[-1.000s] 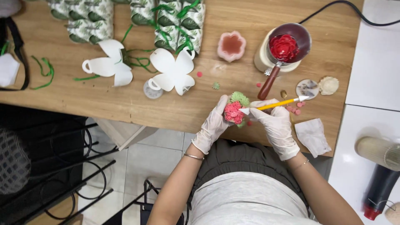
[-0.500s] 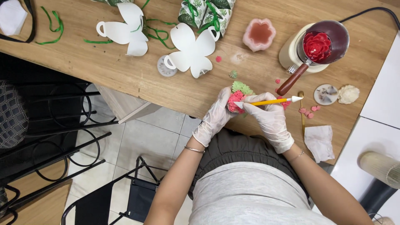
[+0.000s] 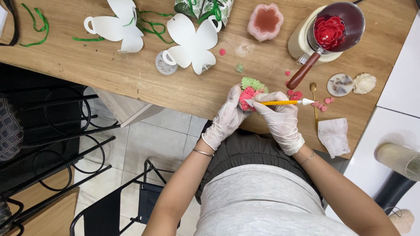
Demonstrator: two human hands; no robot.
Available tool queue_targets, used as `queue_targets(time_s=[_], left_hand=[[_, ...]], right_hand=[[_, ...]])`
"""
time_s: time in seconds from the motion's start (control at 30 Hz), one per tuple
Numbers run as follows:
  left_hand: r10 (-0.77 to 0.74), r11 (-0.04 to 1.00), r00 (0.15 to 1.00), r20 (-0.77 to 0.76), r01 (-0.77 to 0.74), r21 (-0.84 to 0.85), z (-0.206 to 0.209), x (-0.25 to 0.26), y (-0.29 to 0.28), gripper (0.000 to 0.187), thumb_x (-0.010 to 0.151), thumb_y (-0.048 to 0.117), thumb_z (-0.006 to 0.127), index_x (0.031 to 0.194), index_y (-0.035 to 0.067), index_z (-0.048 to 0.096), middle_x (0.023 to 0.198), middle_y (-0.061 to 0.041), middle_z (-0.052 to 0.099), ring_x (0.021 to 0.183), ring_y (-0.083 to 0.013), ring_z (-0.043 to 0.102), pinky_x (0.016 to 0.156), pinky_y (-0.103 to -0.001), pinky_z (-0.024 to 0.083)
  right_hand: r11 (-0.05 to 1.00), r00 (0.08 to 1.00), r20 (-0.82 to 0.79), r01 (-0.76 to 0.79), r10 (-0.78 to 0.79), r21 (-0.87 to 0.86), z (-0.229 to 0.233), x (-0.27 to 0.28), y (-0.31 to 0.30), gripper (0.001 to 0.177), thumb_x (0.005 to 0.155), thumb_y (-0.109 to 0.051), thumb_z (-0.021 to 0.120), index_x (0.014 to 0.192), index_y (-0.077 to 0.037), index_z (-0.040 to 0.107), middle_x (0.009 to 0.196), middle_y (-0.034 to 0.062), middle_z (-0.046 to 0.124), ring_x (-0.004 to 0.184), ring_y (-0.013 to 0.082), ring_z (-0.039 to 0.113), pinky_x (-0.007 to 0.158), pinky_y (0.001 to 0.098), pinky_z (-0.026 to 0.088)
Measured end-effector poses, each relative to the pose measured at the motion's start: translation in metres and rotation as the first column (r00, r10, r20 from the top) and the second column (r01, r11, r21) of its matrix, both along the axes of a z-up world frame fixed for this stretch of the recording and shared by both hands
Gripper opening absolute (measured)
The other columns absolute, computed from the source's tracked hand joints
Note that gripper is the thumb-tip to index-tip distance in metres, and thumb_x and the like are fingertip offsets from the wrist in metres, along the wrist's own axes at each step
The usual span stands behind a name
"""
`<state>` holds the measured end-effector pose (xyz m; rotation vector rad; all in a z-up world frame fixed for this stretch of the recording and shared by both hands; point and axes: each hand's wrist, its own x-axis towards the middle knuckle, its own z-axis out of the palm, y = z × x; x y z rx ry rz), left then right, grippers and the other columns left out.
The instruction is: Manually apply and detail floral wax decorations on the surface of a candle using a sculpting tool.
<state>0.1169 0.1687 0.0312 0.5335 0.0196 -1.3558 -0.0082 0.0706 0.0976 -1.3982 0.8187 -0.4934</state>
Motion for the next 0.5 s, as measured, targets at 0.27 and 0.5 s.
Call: queue_targets(time_s=[0.27, 0.5], left_hand=[[0.002, 0.998, 0.985, -0.172, -0.012, -0.055, -0.032, -0.008, 0.004, 0.049, 0.115, 0.041, 0.044, 0.147, 0.004, 0.046, 0.147, -0.019, 0.054, 0.135, -0.0294, 0.055, 0.116, -0.047, 0.046], [-0.028, 0.997, 0.968, -0.251, 0.007, -0.082, -0.027, -0.005, 0.001, 0.04, 0.111, 0.032, 0.052, 0.141, 0.005, 0.05, 0.148, -0.02, 0.054, 0.136, -0.0321, 0.055, 0.116, -0.051, 0.045]], right_hand=[[0.988, 0.998, 0.057, 0.025, -0.034, 0.152, -0.011, -0.006, -0.001, 0.013, 0.094, 0.003, 0.074, 0.103, 0.001, 0.065, 0.107, 0.0115, 0.073, 0.098, 0.0147, 0.071, 0.092, 0.0285, 0.059], [0.978, 0.994, 0.045, 0.09, -0.1, 0.191, -0.022, -0.012, -0.001, 0.014, 0.092, 0.005, 0.073, 0.102, -0.001, 0.065, 0.108, 0.0108, 0.073, 0.099, 0.0141, 0.07, 0.093, 0.0283, 0.058]])
